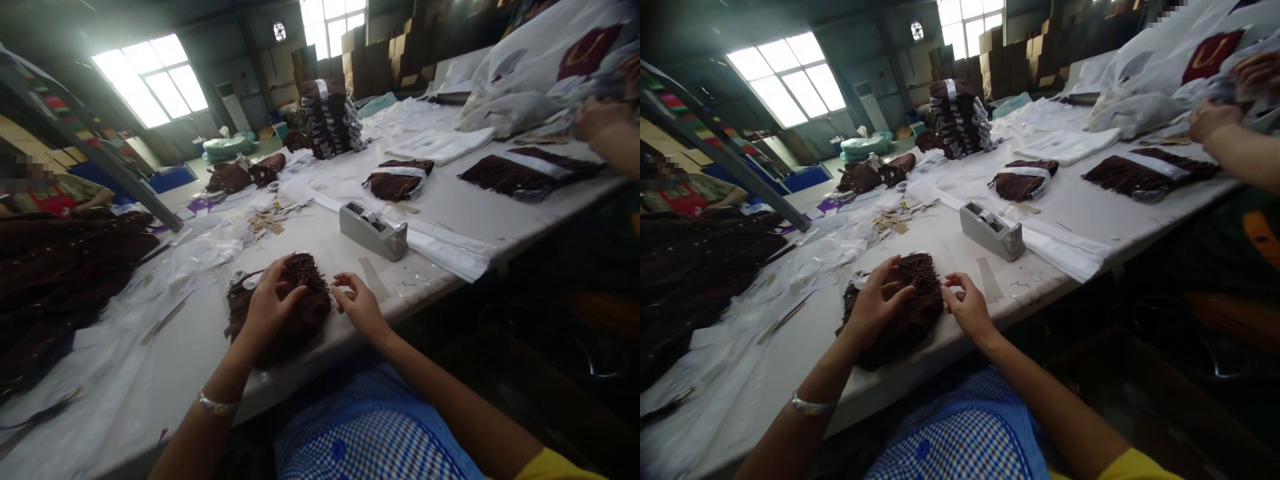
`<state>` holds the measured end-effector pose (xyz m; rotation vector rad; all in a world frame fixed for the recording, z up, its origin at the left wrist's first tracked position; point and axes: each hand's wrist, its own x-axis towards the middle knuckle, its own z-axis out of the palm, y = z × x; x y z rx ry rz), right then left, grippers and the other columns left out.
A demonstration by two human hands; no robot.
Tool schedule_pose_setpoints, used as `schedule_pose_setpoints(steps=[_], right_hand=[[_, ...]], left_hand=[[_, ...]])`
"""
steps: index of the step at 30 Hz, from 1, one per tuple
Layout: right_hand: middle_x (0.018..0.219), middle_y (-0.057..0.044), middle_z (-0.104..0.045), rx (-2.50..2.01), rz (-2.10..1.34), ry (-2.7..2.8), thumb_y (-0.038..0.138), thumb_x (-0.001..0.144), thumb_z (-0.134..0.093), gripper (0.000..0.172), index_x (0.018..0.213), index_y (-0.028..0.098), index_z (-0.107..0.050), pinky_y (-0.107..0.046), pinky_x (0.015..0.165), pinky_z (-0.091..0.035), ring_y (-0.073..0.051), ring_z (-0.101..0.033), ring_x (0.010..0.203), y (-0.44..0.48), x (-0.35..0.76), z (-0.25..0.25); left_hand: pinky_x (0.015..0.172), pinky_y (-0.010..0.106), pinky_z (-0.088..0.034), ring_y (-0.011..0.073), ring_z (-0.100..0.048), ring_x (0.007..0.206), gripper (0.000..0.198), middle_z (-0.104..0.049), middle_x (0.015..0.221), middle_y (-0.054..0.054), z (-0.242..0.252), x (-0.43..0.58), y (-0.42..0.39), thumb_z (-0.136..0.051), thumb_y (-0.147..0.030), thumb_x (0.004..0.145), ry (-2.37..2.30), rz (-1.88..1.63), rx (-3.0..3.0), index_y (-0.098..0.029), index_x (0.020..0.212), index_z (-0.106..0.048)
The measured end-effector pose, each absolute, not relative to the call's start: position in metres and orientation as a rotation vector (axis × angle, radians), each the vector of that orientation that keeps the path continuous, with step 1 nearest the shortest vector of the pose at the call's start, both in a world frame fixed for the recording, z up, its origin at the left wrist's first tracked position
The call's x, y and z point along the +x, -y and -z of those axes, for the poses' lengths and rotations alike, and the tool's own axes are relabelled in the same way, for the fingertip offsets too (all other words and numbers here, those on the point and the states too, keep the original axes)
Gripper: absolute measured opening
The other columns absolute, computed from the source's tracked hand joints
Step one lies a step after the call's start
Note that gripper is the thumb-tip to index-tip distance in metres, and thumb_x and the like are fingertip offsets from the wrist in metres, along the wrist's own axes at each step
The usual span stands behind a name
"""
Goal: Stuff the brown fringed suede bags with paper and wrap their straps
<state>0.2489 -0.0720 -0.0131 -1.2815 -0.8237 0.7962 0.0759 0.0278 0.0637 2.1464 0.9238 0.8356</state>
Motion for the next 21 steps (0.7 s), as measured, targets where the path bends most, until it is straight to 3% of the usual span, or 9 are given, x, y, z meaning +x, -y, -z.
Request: schedule_pose_setpoints(steps=[4,6,8,11,15,19,21], right_hand=[[0.061,0.003,-0.059,-1.375,-0.911,0.987,0.046,0.090,-0.057,0.027,0.098,0.020,-0.061,-0.023,0.050,-0.043,-0.012,-0.057,0.050,0.092,0.245,0.009],[0.061,0.003,-0.061,-1.410,-0.974,1.106,0.040,0.091,-0.056,0.023,0.099,0.020,-0.063,-0.023,0.052,-0.044,-0.013,-0.059,0.052,0.099,0.242,0.008],[0.074,0.001,-0.067,-1.418,-0.996,1.208,0.034,0.090,-0.058,0.021,0.104,0.020,-0.063,-0.024,0.056,-0.047,-0.013,-0.062,0.056,0.103,0.240,0.008],[0.094,-0.002,-0.070,-1.413,-0.980,1.303,0.028,0.084,-0.066,0.026,0.108,0.020,-0.063,-0.026,0.065,-0.049,-0.013,-0.064,0.065,0.104,0.238,0.010],[0.085,0.000,-0.070,-1.389,-0.983,1.300,0.025,0.083,-0.067,0.011,0.092,0.019,-0.069,-0.024,0.068,-0.048,-0.015,-0.063,0.074,0.103,0.242,0.005],[0.082,0.001,-0.069,-1.379,-0.868,1.265,0.026,0.086,-0.064,0.008,0.088,0.020,-0.069,-0.024,0.066,-0.046,-0.014,-0.062,0.075,0.103,0.248,-0.010],[0.085,0.000,-0.069,-1.368,-0.766,1.269,0.026,0.086,-0.064,0.007,0.088,0.021,-0.069,-0.026,0.072,-0.048,-0.015,-0.063,0.080,0.102,0.251,-0.015]], left_hand=[[0.088,0.034,-0.051,0.0215,-0.064,0.101,0.026,-0.067,0.115,0.003,-0.072,0.066,-0.019,-0.068,-0.040,0.085,-0.729,-0.385,2.562,-0.029,0.107,-0.071],[0.086,0.033,-0.050,0.0227,-0.063,0.101,0.029,-0.067,0.114,0.002,-0.072,0.064,-0.016,-0.072,-0.038,0.081,-0.675,-0.166,2.670,-0.030,0.109,-0.070],[0.081,0.032,-0.050,0.0224,-0.063,0.097,0.033,-0.067,0.109,0.002,-0.071,0.065,-0.014,-0.074,-0.035,0.080,-0.687,-0.062,2.714,-0.029,0.112,-0.068],[0.077,0.030,-0.048,0.0193,-0.063,0.087,0.020,-0.067,0.095,0.001,-0.072,0.067,-0.015,-0.071,-0.032,0.083,-0.683,-0.069,2.671,-0.025,0.101,-0.070],[0.078,0.027,-0.047,0.0168,-0.062,0.085,0.008,-0.066,0.092,0.001,-0.076,0.069,-0.015,-0.067,-0.030,0.086,-0.627,-0.169,2.535,-0.023,0.087,-0.070],[0.087,0.029,-0.047,0.0184,-0.063,0.096,0.017,-0.069,0.106,0.001,-0.080,0.075,-0.011,-0.067,-0.027,0.085,-0.608,-0.217,2.436,-0.026,0.102,-0.071],[0.086,0.030,-0.047,0.0185,-0.065,0.093,0.021,-0.072,0.104,0.001,-0.080,0.079,-0.009,-0.065,-0.028,0.086,-0.629,-0.203,2.395,-0.027,0.106,-0.071]])
